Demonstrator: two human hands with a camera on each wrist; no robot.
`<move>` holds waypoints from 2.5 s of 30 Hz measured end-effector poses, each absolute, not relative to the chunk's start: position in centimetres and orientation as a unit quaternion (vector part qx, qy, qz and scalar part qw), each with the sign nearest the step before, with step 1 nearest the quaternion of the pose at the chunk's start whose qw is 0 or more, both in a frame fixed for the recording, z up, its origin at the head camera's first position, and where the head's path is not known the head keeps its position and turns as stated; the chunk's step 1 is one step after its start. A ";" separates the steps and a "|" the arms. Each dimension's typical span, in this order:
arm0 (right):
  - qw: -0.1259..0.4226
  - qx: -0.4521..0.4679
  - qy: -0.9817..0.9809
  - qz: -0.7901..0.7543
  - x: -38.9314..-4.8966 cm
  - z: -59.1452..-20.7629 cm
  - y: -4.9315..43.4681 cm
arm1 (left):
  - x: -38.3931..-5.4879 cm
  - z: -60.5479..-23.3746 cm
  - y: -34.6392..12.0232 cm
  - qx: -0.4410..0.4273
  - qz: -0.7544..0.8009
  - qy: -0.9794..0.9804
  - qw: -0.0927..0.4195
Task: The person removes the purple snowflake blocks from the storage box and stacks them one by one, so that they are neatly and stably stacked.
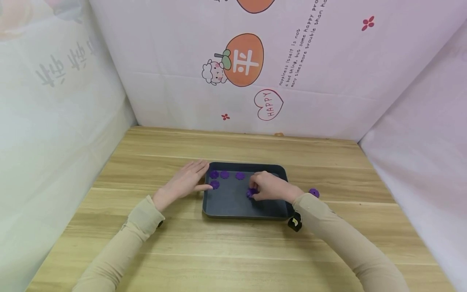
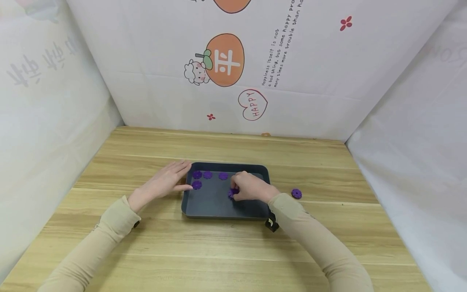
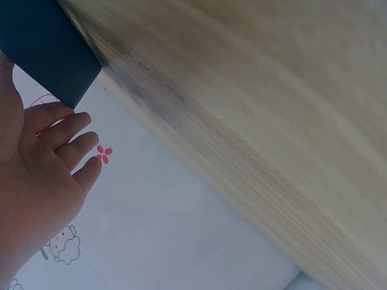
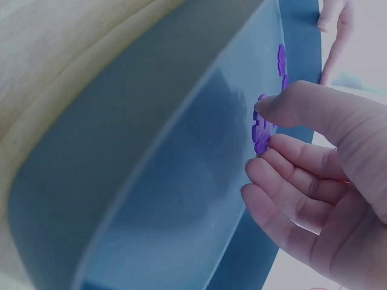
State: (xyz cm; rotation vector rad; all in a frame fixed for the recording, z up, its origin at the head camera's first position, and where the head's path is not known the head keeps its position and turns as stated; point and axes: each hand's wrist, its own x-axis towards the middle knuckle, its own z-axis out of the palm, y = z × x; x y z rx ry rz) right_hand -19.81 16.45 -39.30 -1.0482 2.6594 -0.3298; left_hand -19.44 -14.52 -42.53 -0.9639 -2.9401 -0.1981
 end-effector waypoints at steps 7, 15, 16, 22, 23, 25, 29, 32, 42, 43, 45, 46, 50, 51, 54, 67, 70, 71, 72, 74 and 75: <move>0.118 -0.365 0.916 -0.121 -20.0 -39.2 17.9 | -19.5 -42.6 -14.5 -0.310 -0.067 -0.948 0.018; 0.110 -0.343 0.923 -0.136 -20.4 -39.0 19.8 | -19.3 -42.3 -14.5 -0.304 -0.069 -0.950 0.014; 0.111 -0.342 0.923 -0.138 -20.5 -39.0 20.0 | -19.3 -42.2 -14.5 -0.303 -0.069 -0.950 0.013; 0.115 -0.339 0.922 -0.148 -20.6 -38.6 21.2 | -19.4 -42.3 -14.6 -0.302 -0.072 -0.951 0.008; 0.114 -0.340 0.921 -0.151 -20.6 -38.5 21.4 | -19.5 -42.4 -14.6 -0.302 -0.072 -0.951 0.008; 0.112 -0.341 0.921 -0.154 -20.6 -38.3 21.8 | -19.5 -42.4 -14.6 -0.302 -0.071 -0.951 0.007; 0.106 -0.331 0.924 -0.157 -20.5 -37.7 22.7 | -19.4 -42.5 -14.6 -0.301 -0.071 -0.951 0.005; 0.102 -0.313 0.931 -0.156 -20.6 -37.4 23.4 | -19.4 -42.6 -14.6 -0.302 -0.073 -0.951 0.007; 0.093 -0.289 0.940 -0.154 -20.6 -36.8 25.6 | -19.4 -42.5 -14.6 -0.301 -0.081 -0.950 0.005; 0.094 -0.287 0.941 -0.154 -20.6 -36.8 25.8 | -19.4 -42.5 -14.6 -0.301 -0.081 -0.950 0.005; 0.094 -0.282 0.942 -0.154 -20.5 -36.7 26.2 | -19.4 -42.6 -14.6 -0.302 -0.080 -0.950 0.007; 0.094 -0.282 0.942 -0.155 -20.5 -36.7 26.4 | -19.4 -42.6 -14.6 -0.302 -0.080 -0.950 0.007; 0.095 -0.273 0.944 -0.158 -20.3 -36.8 27.3 | -19.3 -42.6 -14.6 -0.302 -0.080 -0.950 0.008; 0.097 -0.270 0.944 -0.160 -20.3 -36.8 27.5 | -19.3 -42.6 -14.6 -0.302 -0.081 -0.950 0.008; 0.095 -0.267 0.945 -0.162 -20.2 -37.1 28.3 | -19.4 -42.6 -14.6 -0.302 -0.083 -0.950 0.008; 0.066 -0.250 0.952 -0.162 -19.9 -38.1 31.2 | -19.5 -42.8 -14.8 -0.305 -0.078 -0.949 0.013; 0.069 -0.242 0.954 -0.164 -19.9 -38.5 31.8 | -19.5 -42.9 -14.8 -0.304 -0.081 -0.949 0.011; 0.072 -0.237 0.954 -0.166 -19.9 -38.6 32.0 | -19.5 -42.9 -14.8 -0.304 -0.081 -0.949 0.011; 0.076 -0.233 0.955 -0.169 -19.9 -38.8 32.2 | -19.5 -42.9 -14.8 -0.304 -0.081 -0.949 0.012; 0.092 -0.221 0.955 -0.178 -19.8 -39.0 32.5 | -19.6 -43.0 -14.8 -0.304 -0.081 -0.949 0.013; 0.097 -0.215 0.955 -0.183 -19.8 -39.1 32.7 | -19.6 -43.0 -14.8 -0.304 -0.080 -0.949 0.014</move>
